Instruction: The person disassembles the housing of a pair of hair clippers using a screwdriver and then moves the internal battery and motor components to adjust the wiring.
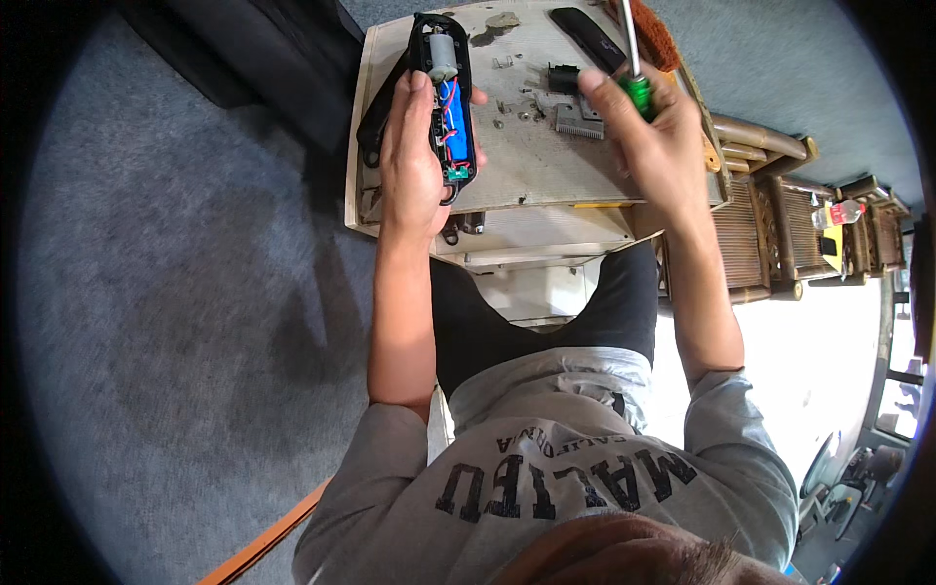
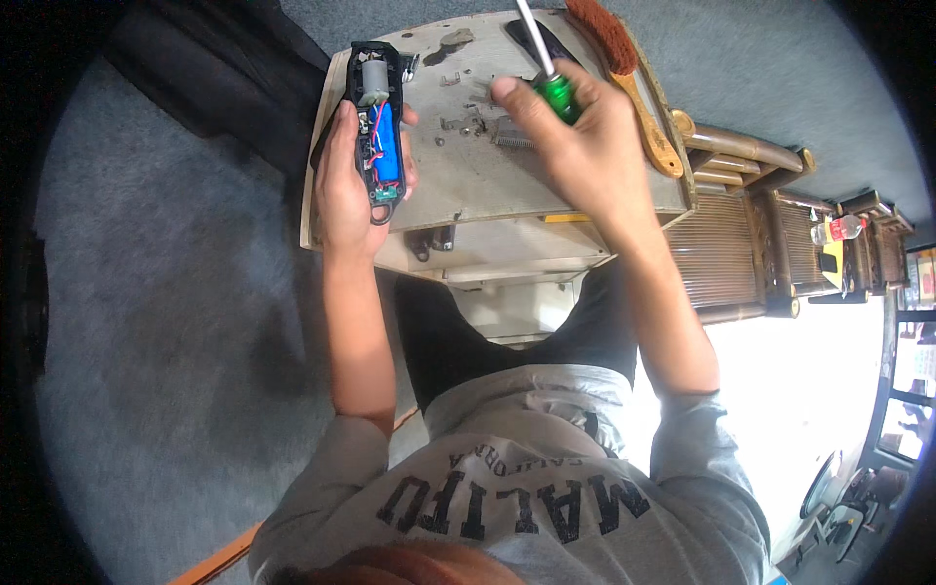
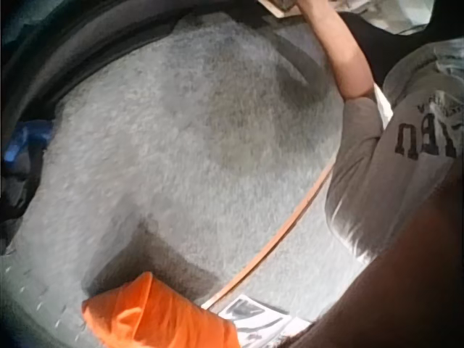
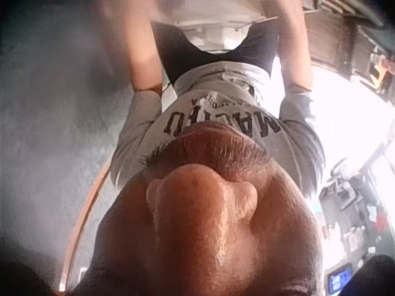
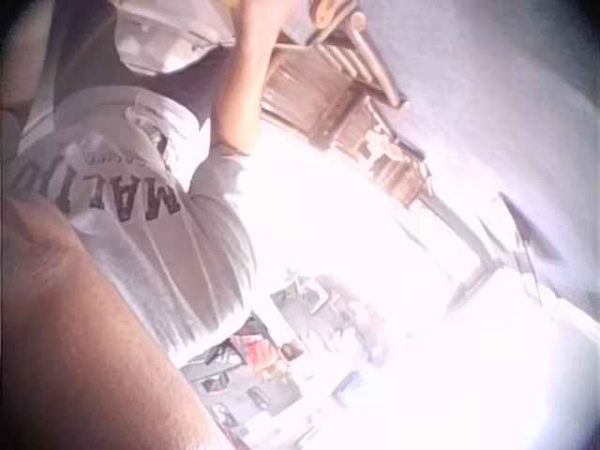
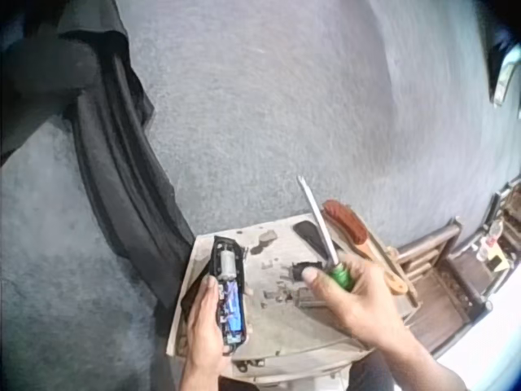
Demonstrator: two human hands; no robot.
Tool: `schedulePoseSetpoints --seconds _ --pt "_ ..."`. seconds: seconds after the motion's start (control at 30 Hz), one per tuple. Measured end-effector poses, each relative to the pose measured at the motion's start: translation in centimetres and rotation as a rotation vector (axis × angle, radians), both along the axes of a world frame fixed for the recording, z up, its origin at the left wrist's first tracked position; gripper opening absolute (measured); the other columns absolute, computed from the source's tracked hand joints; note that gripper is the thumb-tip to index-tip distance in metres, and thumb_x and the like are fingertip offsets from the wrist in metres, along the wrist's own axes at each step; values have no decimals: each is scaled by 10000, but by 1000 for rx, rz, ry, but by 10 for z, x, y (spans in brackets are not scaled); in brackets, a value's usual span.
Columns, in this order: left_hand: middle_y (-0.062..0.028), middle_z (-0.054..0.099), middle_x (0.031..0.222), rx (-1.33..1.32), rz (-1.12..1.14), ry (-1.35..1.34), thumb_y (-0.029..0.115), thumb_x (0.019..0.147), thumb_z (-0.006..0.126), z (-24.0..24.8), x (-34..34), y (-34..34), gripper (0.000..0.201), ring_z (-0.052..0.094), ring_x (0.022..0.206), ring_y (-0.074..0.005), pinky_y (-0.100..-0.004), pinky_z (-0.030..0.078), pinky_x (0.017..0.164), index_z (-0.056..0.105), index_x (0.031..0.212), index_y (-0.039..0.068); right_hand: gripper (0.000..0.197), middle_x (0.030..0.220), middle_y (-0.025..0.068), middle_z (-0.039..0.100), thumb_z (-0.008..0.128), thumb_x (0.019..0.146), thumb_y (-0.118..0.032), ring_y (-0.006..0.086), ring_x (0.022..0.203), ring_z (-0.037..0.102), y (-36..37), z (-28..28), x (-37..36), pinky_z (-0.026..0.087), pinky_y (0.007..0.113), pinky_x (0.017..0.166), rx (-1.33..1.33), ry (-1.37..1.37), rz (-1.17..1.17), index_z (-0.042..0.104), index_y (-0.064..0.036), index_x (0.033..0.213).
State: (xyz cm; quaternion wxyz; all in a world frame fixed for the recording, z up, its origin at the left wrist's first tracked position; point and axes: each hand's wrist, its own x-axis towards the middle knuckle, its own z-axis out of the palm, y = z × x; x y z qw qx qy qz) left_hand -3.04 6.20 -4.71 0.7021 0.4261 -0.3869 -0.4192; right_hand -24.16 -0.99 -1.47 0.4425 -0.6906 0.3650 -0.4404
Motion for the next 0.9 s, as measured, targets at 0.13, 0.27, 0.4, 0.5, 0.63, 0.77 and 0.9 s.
schedulePoseSetpoints --seconds 0.13,0.27,0.4,0.5,0.63,0.77,0.9 --pt "-71 611 711 4 30 11 453 1157 384 1 1 0 548 557 504 -131 -275 457 485 627 1173 -39 416 632 -1 575 780 984 -411 85 605 518 -36 0 -4 421 296 572 -324 232 -141 737 0 1035" --pt "-97 674 879 16 53 0 419 1152 428 2 0 0 459 583 533 -116 -256 488 482 585 1246 -2 457 701 93 619 752 995 -445 150 655 571 -57 7 -10 466 343 633 -476 477 -182 717 -4 1108" --pt "-99 680 900 -7 20 29 415 1151 433 2 -1 2 453 591 543 -114 -256 492 483 580 1258 0 417 845 192 747 711 1019 -418 328 773 752 -83 -7 -14 550 434 738 -674 553 -204 720 -28 1165" --pt "-98 683 911 -19 0 18 408 1151 436 1 4 2 443 596 548 -112 -253 495 486 579 1268 5 378 918 228 765 690 1023 -381 431 873 752 -94 -2 -11 565 501 796 -702 704 -175 722 -51 1204" --pt "-91 693 1020 -25 -70 6 442 1150 438 -2 9 2 417 621 609 -96 -250 541 544 539 1331 80 299 963 182 772 656 1008 -344 418 957 736 -116 6 9 576 529 864 -776 736 -118 722 -109 1181" --pt "-90 693 1022 8 -58 -6 455 1150 431 -5 10 1 428 620 612 -92 -249 542 547 541 1330 83 313 971 211 756 674 959 -295 411 907 741 -129 25 38 592 513 794 -809 879 -62 722 -69 1168" --pt "-92 690 1028 24 -52 -8 453 1151 421 -2 8 0 433 611 610 -85 -250 549 554 538 1341 82 309 991 198 777 652 971 -333 411 938 753 -135 15 59 598 530 869 -851 911 -57 744 -101 1154"
